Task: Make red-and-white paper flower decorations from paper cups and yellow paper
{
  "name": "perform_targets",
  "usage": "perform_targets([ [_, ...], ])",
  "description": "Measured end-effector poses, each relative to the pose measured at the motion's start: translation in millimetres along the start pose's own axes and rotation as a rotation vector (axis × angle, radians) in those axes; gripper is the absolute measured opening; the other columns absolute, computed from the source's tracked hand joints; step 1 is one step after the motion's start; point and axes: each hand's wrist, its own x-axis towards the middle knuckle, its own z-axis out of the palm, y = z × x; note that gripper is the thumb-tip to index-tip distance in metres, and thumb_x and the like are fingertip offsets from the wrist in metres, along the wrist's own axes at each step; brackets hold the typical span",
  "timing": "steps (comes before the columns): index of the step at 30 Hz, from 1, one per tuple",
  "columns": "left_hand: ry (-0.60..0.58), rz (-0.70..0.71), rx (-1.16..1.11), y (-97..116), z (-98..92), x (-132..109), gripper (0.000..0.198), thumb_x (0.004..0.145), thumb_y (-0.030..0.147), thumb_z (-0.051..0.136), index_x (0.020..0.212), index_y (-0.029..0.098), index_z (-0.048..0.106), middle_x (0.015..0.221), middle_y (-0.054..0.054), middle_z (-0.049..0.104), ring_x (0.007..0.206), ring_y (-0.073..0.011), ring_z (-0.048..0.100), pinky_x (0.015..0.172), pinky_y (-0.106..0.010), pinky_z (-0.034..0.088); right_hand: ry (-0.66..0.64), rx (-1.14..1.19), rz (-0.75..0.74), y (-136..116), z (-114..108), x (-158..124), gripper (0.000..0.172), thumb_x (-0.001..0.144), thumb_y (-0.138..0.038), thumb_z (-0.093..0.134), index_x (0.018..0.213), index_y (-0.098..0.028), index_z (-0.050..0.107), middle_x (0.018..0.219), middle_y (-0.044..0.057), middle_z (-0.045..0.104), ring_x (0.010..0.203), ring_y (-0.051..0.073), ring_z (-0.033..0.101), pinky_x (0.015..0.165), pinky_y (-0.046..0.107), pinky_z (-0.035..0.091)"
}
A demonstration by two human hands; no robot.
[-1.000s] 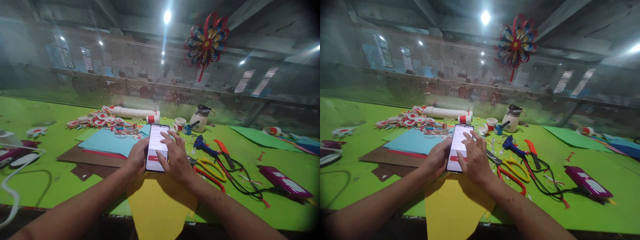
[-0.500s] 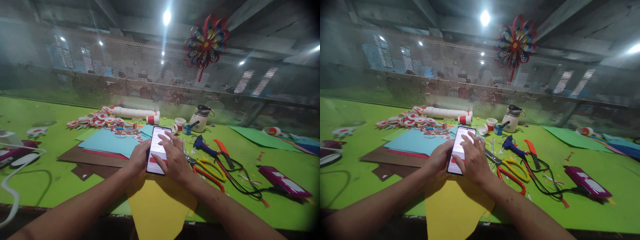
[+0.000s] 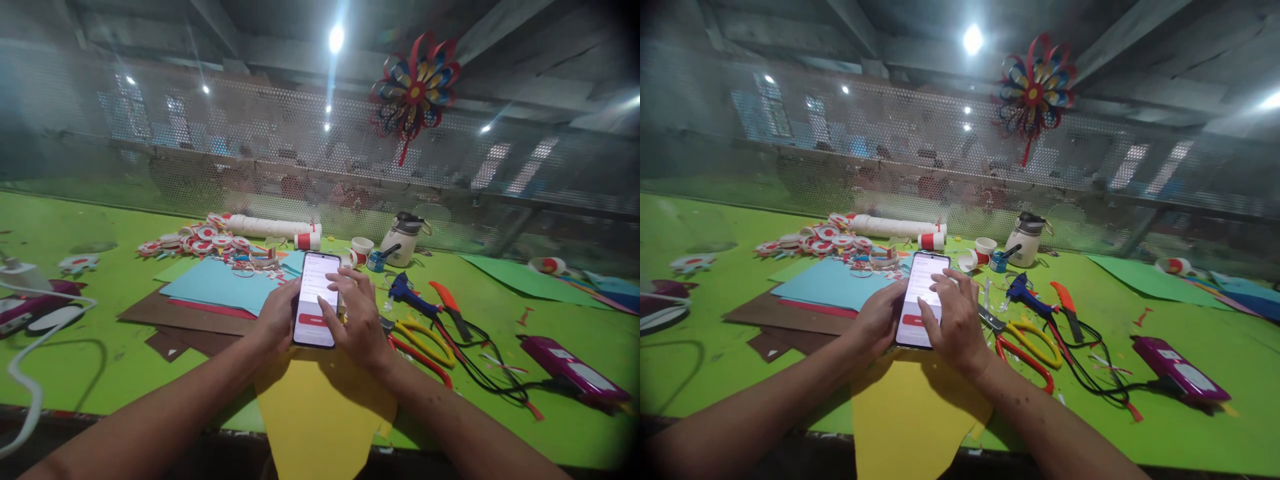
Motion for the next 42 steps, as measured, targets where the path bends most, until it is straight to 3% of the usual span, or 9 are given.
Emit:
perform_targets([
  [9,-0.052,0.017,0.022,-5.4,-6.0,3.2,0.031,0.079,0.030,0.063,0.103,0.012,0.069,0.094,-0.011,0.072,0.085,-0.0234,0.066,0.073,-0.031,0.050,-0.126,-0.087,-0.053,-5.5,-0.7,0.7,0.021,0.088,-0.024,0.055,0.106,-0.016,0.051,0.126,0.014,0.058,0.125,0.031,0.040,0.099,0.052,0.033],
  [18,-0.092,0.062,0.031,-9.0,-8.1,4.2,0.031,0.081,0.030,0.061,0.106,0.013,0.068,0.097,-0.010,0.071,0.087,-0.0221,0.065,0.075,-0.031,0.048,-0.195,-0.147,-0.070,-5.8,-1.3,1.6,0.026,0.088,-0.030,0.055,0.108,-0.014,0.051,0.130,0.015,0.056,0.128,0.034,0.037,0.099,0.054,0.032],
  [33,-0.052,0.014,0.032,-5.1,-5.8,1.9,0.034,0.078,0.031,0.064,0.106,0.013,0.068,0.096,-0.013,0.071,0.085,-0.0247,0.066,0.072,-0.033,0.050,-0.013,-0.003,-0.035,-1.5,0.4,-0.6,0.022,0.086,-0.022,0.058,0.105,-0.017,0.050,0.120,0.013,0.061,0.120,0.029,0.045,0.097,0.049,0.037],
  [42,-0.080,0.037,0.049,-7.2,-8.0,3.0,0.036,0.078,0.034,0.063,0.107,0.013,0.066,0.092,-0.011,0.072,0.080,-0.0231,0.066,0.071,-0.033,0.050,0.008,0.015,-0.038,-2.4,-0.4,-0.6,0.023,0.085,-0.017,0.057,0.106,-0.017,0.050,0.116,0.013,0.062,0.118,0.029,0.046,0.095,0.050,0.039],
])
